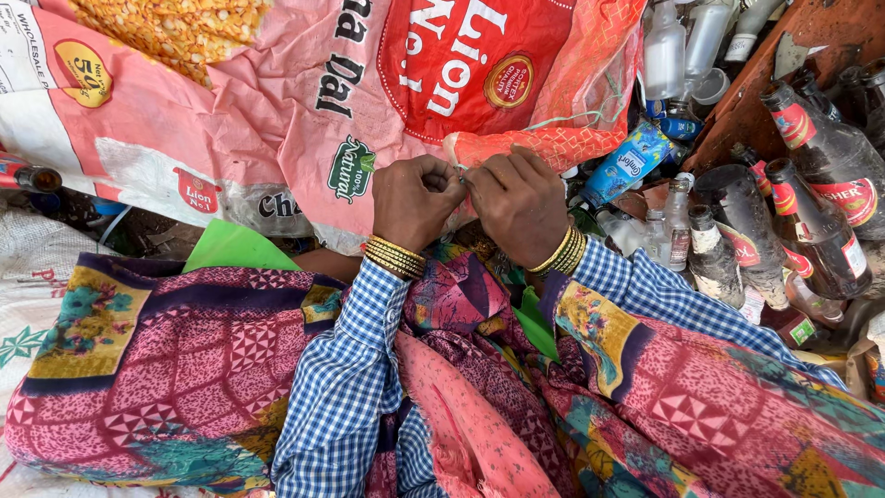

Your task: The person sits on the ground and ties a large pink sack labeled 'Lion Chana Dal' using a green plastic string. They repeatedly wrap and knot the string to secure the sack's opening.

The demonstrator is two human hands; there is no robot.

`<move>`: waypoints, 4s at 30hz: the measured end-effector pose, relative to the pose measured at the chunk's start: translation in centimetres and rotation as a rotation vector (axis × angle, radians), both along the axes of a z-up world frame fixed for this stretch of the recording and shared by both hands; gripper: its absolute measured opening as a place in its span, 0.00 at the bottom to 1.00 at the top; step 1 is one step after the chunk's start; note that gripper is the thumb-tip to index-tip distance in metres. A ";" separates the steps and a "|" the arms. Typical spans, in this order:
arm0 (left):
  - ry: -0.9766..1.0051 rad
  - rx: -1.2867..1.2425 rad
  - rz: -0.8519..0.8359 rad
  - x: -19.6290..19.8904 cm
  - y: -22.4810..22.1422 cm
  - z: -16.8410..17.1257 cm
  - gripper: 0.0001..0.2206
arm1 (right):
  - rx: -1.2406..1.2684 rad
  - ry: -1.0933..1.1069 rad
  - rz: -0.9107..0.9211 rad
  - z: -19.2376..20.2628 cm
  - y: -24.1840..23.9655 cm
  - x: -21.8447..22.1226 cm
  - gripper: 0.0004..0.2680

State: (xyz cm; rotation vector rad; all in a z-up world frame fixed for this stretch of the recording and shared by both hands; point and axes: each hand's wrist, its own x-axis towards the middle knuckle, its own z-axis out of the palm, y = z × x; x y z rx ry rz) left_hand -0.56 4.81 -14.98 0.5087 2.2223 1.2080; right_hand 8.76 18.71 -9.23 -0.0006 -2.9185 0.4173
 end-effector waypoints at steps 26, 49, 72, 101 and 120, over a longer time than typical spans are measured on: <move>-0.035 0.070 -0.060 -1.0 -0.1 -0.1 0.04 | -0.291 0.009 0.041 1.1 2.8 -1.5 0.10; 0.486 0.092 0.023 1.7 0.4 1.2 0.04 | -0.673 -0.140 -0.202 0.7 2.7 -1.0 0.05; -0.128 0.107 0.047 1.1 0.5 0.9 0.05 | -0.078 -0.034 0.012 1.2 1.1 0.6 0.06; -0.204 0.029 0.037 0.3 0.6 -2.8 0.08 | -0.527 -0.223 -0.258 -0.1 1.2 -0.1 0.06; -0.217 0.098 0.007 0.3 0.5 -0.7 0.07 | -0.463 -0.094 -0.049 1.2 2.3 1.1 0.06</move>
